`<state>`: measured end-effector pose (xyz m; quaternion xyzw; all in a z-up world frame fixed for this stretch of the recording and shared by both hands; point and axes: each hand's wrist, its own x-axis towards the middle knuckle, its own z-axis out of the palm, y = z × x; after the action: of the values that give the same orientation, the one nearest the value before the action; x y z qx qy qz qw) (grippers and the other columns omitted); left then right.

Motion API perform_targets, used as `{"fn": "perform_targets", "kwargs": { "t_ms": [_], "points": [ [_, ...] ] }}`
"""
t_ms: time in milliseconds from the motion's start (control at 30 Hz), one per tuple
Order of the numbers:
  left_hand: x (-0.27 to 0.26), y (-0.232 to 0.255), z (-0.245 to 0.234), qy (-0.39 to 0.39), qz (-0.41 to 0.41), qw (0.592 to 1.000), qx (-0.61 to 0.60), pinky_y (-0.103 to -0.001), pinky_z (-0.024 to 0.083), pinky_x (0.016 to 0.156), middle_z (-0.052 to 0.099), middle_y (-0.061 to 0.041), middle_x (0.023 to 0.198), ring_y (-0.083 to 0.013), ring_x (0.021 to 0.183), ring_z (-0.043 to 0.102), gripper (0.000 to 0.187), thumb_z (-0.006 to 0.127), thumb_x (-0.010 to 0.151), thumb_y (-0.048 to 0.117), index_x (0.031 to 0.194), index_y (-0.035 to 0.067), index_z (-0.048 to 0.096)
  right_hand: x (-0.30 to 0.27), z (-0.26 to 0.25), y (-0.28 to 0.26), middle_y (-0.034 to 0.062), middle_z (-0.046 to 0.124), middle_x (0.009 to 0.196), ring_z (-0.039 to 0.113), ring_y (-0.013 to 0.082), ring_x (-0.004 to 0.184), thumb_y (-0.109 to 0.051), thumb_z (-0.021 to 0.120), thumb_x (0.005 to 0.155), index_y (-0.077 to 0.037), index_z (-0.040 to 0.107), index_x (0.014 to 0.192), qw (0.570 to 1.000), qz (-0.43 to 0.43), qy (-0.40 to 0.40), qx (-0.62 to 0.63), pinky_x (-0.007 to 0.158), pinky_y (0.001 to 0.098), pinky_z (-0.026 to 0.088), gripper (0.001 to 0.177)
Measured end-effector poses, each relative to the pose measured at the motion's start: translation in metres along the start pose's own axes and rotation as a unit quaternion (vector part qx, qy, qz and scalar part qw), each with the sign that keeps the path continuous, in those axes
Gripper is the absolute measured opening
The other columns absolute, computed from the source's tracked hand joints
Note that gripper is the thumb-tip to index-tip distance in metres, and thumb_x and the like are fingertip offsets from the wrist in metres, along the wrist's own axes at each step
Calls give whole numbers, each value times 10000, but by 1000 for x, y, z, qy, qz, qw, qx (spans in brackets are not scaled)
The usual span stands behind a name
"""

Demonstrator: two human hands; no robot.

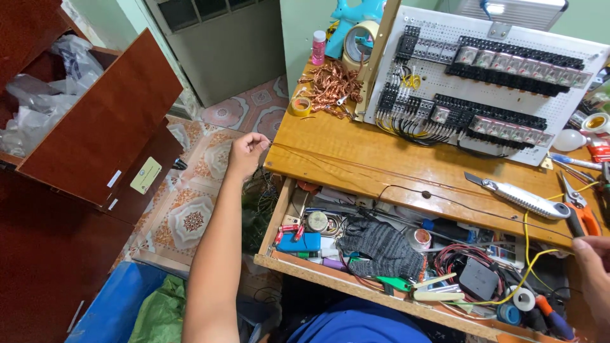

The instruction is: Stripping insulation from electrical wires using wire strippers and pliers at a workbench

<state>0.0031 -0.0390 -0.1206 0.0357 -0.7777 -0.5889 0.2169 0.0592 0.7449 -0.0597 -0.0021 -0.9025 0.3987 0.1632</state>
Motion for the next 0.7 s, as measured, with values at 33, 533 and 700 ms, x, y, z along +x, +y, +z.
{"fn": "perform_targets", "kwargs": {
  "t_ms": [33, 533, 700],
  "points": [
    [-1, 3, 2, -2, 2, 1000, -1, -240, 496, 804, 704, 9, 942, -84, 848, 603, 49, 686, 960, 110, 994, 87, 713, -9, 5, -34, 105, 563, 1059, 461, 175, 921, -166, 583, 1299, 1, 627, 1336, 1000, 1, 3, 0, 851, 315, 342, 176],
    [-37, 15, 4, 0, 98, 992, 82, -265, 456, 707, 641, -81, 977, -173, 846, 611, 110, 647, 978, -24, 1046, -28, 733, -32, -1, -121, 77, 686, 912, 546, 119, 809, -73, 726, 1041, 10, 734, 1114, 997, 49, -37, 50, 717, 256, 443, 111],
    [-40, 38, 1, 2, 107, 987, 121, -256, 347, 555, 619, -52, 962, -113, 585, 385, 260, 559, 1013, -37, 1189, 19, 742, -35, 5, -102, 65, 661, 911, 509, 96, 831, -61, 735, 1052, 21, 740, 1128, 998, 28, -40, 39, 727, 234, 404, 112]
  ]
}}
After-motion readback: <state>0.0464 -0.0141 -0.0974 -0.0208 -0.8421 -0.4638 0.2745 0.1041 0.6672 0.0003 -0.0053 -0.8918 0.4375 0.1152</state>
